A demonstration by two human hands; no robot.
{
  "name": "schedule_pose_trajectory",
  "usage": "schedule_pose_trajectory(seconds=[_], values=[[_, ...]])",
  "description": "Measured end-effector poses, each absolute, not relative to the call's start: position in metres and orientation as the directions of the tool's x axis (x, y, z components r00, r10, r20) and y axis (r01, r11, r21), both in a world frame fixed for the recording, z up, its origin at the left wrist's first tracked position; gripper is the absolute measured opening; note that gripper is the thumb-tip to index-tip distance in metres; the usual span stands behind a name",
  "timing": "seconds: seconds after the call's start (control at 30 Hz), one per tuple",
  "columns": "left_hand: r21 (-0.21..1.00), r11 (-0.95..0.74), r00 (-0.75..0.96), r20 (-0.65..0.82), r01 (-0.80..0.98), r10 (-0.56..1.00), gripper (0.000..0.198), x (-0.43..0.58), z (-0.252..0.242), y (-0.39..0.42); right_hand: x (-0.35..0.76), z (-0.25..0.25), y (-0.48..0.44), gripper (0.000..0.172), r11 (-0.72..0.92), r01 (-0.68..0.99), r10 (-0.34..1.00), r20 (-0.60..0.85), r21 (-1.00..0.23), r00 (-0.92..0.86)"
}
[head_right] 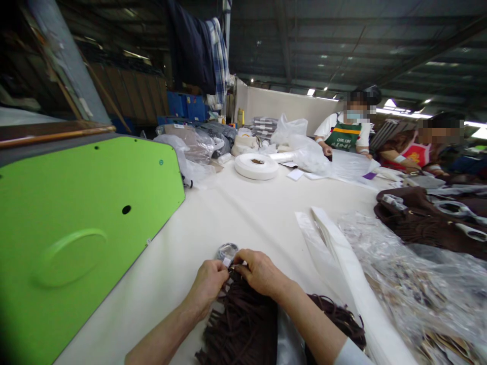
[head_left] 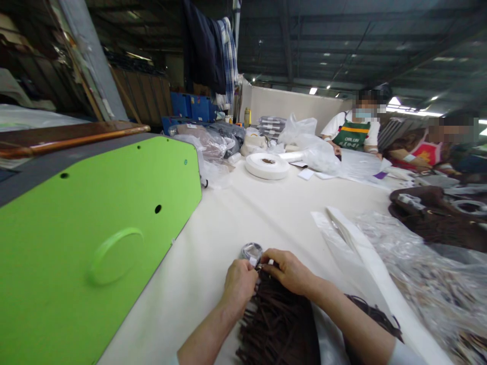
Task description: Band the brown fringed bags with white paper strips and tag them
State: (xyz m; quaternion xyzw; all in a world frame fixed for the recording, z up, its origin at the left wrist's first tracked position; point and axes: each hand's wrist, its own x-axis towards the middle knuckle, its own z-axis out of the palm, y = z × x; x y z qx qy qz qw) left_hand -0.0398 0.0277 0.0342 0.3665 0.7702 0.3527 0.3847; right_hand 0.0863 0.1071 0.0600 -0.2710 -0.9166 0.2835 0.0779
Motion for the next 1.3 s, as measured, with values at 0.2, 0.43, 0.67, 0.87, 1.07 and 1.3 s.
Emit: schedule_pose_trajectory(seconds=[0.2,0.43,0.67,0.87,1.07,1.3], values=[[0.786,0.451,-0.381,-0.298,0.422,0.875,0.020,-0.044,0.039,0.023,0.085,0.063,0.098,0.018,0.746,0.444,0.496,-0.032,-0.496,-0.868],[0.782,0.428,-0.317,-0.307,0.454,0.897,0.020,-0.046,0.046,0.024,0.081,0.071,0.089,0.019,0.747,0.500,0.513,-0.097,-0.439,-0.853],[0.829,0.480,-0.300,-0.397,0.287,0.867,0.022,-0.048,0.047,0.020,0.083,0.070,0.088,0.019,0.733,0.513,0.532,-0.094,-0.447,-0.841],[0.817,0.576,-0.302,-0.548,0.004,0.780,0.019,-0.047,0.050,0.017,0.084,0.068,0.088,0.017,0.728,0.521,0.545,-0.084,-0.446,-0.834],[0.830,0.557,-0.344,-0.526,-0.009,0.778,0.021,-0.037,0.043,0.021,0.084,0.068,0.089,0.017,0.729,0.522,0.548,-0.081,-0.443,-0.833],[0.840,0.458,-0.406,-0.326,0.290,0.854,0.024,-0.038,0.042,0.024,0.080,0.065,0.085,0.017,0.718,0.574,0.583,-0.111,-0.393,-0.805]])
